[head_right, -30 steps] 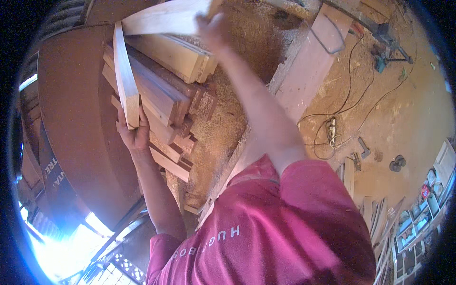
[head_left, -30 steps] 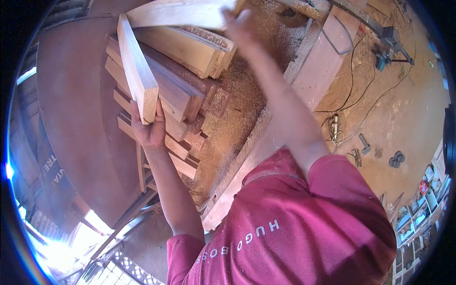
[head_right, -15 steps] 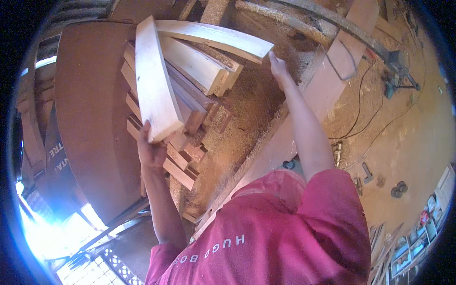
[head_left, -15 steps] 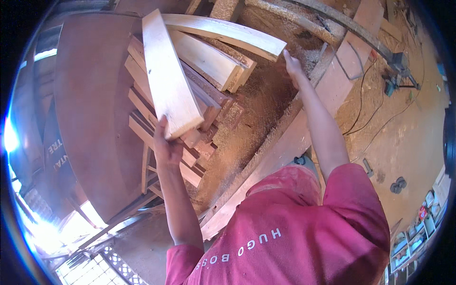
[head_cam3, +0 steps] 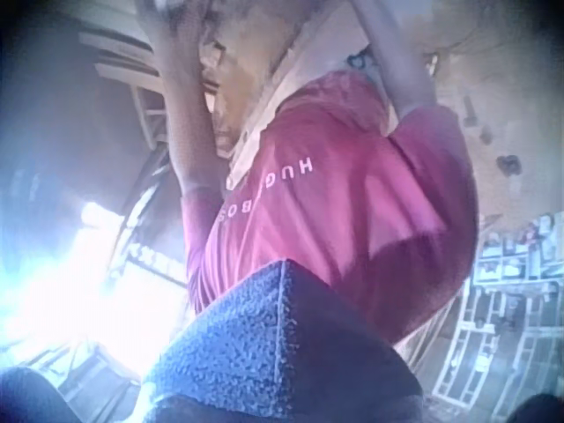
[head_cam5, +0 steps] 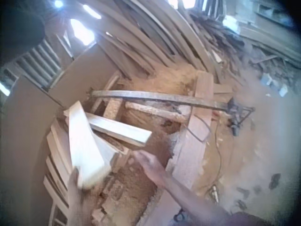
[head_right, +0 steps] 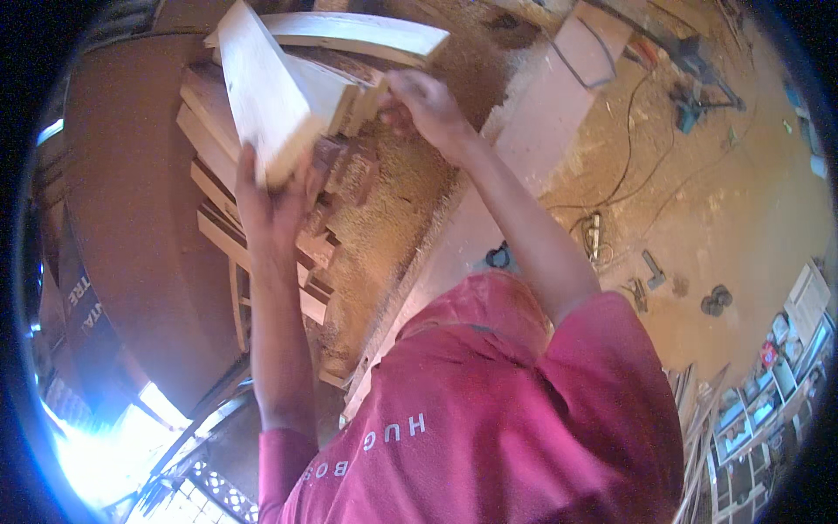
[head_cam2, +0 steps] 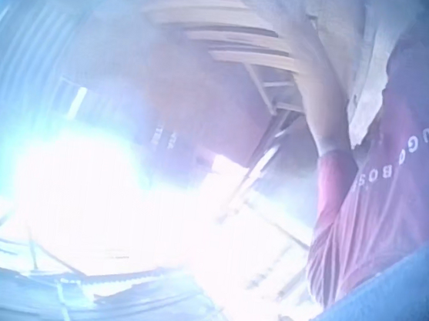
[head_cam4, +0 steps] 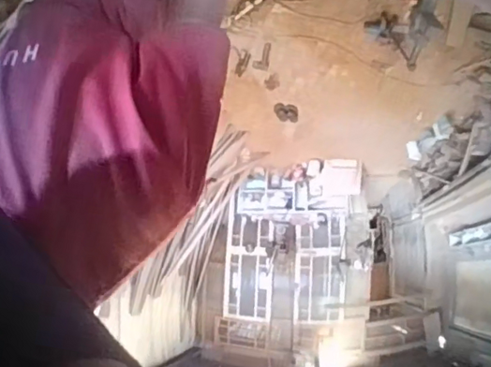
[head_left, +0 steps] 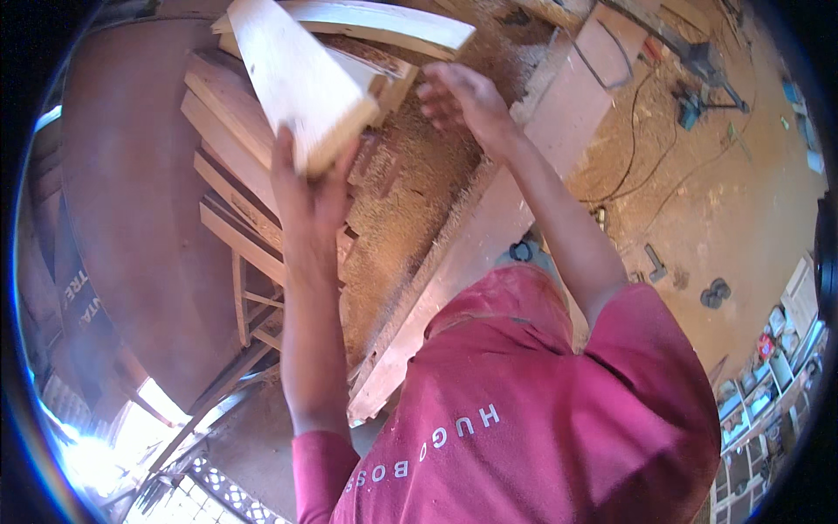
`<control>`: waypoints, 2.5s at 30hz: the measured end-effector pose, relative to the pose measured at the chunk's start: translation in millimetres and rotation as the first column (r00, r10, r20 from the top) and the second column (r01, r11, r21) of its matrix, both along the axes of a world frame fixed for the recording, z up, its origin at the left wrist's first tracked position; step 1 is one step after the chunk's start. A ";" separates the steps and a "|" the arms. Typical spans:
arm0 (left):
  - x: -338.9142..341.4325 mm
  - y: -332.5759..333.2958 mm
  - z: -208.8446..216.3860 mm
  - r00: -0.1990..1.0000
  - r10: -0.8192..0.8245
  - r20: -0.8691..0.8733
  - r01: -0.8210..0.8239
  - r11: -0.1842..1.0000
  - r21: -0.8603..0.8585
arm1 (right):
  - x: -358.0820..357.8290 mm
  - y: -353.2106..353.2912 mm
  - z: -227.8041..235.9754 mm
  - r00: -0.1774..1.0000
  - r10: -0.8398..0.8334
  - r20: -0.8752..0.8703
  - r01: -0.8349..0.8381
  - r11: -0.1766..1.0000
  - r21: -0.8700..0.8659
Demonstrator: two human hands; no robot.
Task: The person handles various wooden boards, moving them from one area of the workshop to another, and sorting through a pile of lumber.
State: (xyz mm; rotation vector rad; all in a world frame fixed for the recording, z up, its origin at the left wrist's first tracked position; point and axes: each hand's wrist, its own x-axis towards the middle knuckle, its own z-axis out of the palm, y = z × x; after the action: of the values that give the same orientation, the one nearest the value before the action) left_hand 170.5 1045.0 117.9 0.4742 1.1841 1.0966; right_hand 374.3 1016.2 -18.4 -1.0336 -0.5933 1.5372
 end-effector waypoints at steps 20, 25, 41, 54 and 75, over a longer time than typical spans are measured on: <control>48.0 -52.5 -104.5 0.326 -0.613 -0.720 0.854 0.517 -0.054 | -12.5 -65.1 -117.4 0.984 -0.144 0.110 0.173 0.921 -0.348; -48.4 -161.5 -142.9 0.236 -0.723 -0.649 0.769 0.547 -0.330 | -49.8 5.8 -108.2 0.996 0.003 0.092 0.023 0.958 -0.285; -100.5 -237.2 -165.5 0.467 -0.469 -0.750 0.435 0.860 -0.266 | -135.4 120.2 -117.0 0.913 -0.171 0.370 0.335 0.832 -0.443; -113.0 -309.5 -177.0 0.514 -0.389 -0.765 0.257 0.920 -0.295 | -100.9 97.5 -68.1 0.954 -0.129 0.270 0.229 0.896 -0.380; -113.4 -228.6 -163.7 0.599 -0.300 -0.743 0.186 0.954 -0.235 | -9.5 130.7 -82.1 0.963 0.022 0.267 0.100 0.895 -0.434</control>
State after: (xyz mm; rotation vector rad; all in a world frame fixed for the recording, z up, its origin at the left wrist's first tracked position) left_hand 57.1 816.3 -45.8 1.0423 1.8687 0.5386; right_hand 364.9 1147.0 -100.4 -1.6128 -0.4022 1.5452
